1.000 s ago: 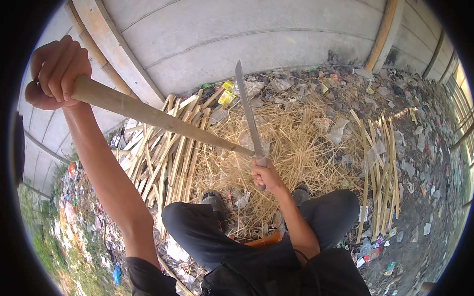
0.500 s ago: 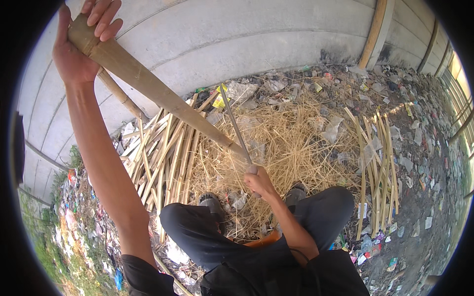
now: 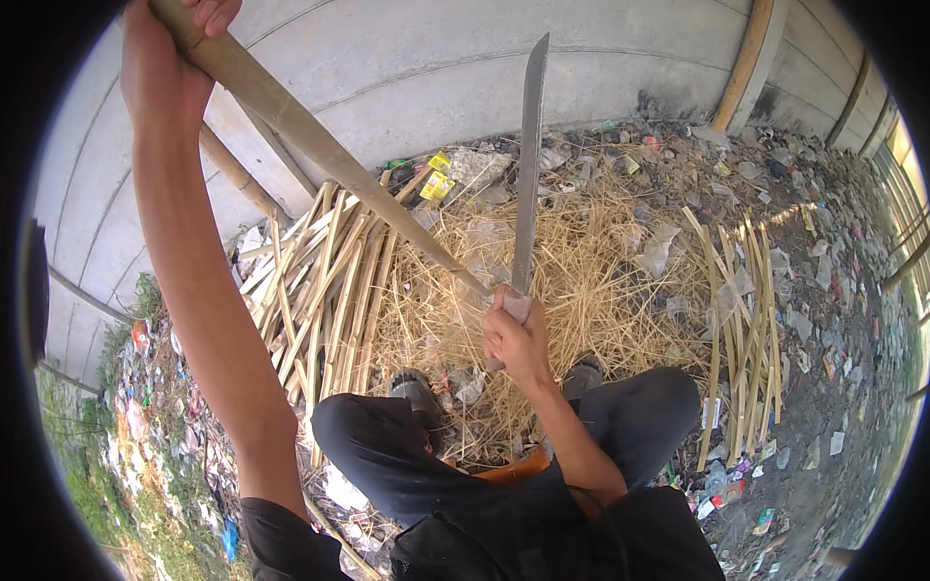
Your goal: The person sits on the ground and uses a machete to split a long bamboo pole into thin strips. They then use a utility knife to further refine the strips, smoothing the edges and removing excess material. The finished strips are placed in a pile nearby.
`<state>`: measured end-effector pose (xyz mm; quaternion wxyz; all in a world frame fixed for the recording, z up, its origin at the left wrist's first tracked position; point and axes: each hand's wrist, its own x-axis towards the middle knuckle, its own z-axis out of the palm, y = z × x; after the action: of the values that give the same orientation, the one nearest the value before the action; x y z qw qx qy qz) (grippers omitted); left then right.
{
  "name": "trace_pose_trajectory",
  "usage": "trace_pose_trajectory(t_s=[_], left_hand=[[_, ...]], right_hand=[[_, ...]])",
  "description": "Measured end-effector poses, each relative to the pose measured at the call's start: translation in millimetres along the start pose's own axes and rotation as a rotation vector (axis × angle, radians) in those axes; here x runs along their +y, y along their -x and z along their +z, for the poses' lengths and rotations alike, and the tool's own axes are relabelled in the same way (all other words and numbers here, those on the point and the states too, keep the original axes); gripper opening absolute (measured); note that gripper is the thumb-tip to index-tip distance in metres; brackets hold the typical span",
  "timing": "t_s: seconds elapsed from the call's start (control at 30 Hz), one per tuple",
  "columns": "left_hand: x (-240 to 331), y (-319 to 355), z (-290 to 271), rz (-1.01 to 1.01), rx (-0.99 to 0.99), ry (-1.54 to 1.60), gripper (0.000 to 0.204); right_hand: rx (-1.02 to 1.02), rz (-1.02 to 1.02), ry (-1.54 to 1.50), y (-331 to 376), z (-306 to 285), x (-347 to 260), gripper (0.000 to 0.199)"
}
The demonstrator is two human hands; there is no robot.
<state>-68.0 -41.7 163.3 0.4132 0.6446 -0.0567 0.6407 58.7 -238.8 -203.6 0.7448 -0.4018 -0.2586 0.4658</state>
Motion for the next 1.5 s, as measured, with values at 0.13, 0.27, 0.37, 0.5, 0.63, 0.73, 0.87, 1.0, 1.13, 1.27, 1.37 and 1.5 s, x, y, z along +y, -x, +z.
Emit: trace_pose_trajectory(t_s=[0.13,0.27,0.37,0.5,0.63,0.73,0.87,1.0,1.13,1.27,1.37,1.5], left_hand=[[-0.2,3.9,17.9,0.054,-0.002,-0.096,0.039],[-0.5,5.7,20.7,0.023,0.09,-0.148,0.039],[0.2,2.8,15.8,0.005,0.082,-0.121,0.039],[5.2,7.8,13.8,0.001,0.074,-0.13,0.039],[12.6,8.3,9.1,0.036,0.109,-0.197,0.038],[1.7,12.5,18.0,0.018,0.139,-0.176,0.037],[20.7,17.4,31.6,-0.056,0.178,-0.183,0.037],[32.7,19.1,15.2,-0.106,0.123,-0.049,0.037],[19.4,12.7,0.1,-0.079,0.119,0.007,0.037],[15.3,10.6,-7.1,-0.055,0.143,-0.036,0.037],[17.2,13.2,3.7,-0.069,0.159,-0.052,0.036],[15.2,15.2,13.9,-0.015,0.194,-0.144,0.037]], right_hand=[[-0.003,-0.135,0.107,-6.0,-6.9,39.6,0.018],[0.107,0.504,0.302,0.7,-59.1,143.5,0.023],[0.228,0.642,0.479,15.4,-105.4,193.6,0.024],[0.116,0.571,0.471,10.6,-101.8,178.2,0.019],[-0.041,0.313,0.23,-10.4,-47.7,132.6,0.017],[-0.122,0.215,0.108,-10.2,-51.0,121.8,0.017],[-0.103,0.482,0.194,-1.7,-61.7,145.2,0.017],[0.144,0.641,0.344,20.8,-76.3,177.7,0.018],[0.116,0.496,0.302,8.3,-77.0,160.0,0.017],[-0.016,0.117,0.011,-17.5,-28.9,87.6,0.021],[-0.22,-0.1,-0.167,-19.4,-22.1,67.0,0.022],[0.001,0.288,0.178,6.3,-54.9,143.5,0.011]])
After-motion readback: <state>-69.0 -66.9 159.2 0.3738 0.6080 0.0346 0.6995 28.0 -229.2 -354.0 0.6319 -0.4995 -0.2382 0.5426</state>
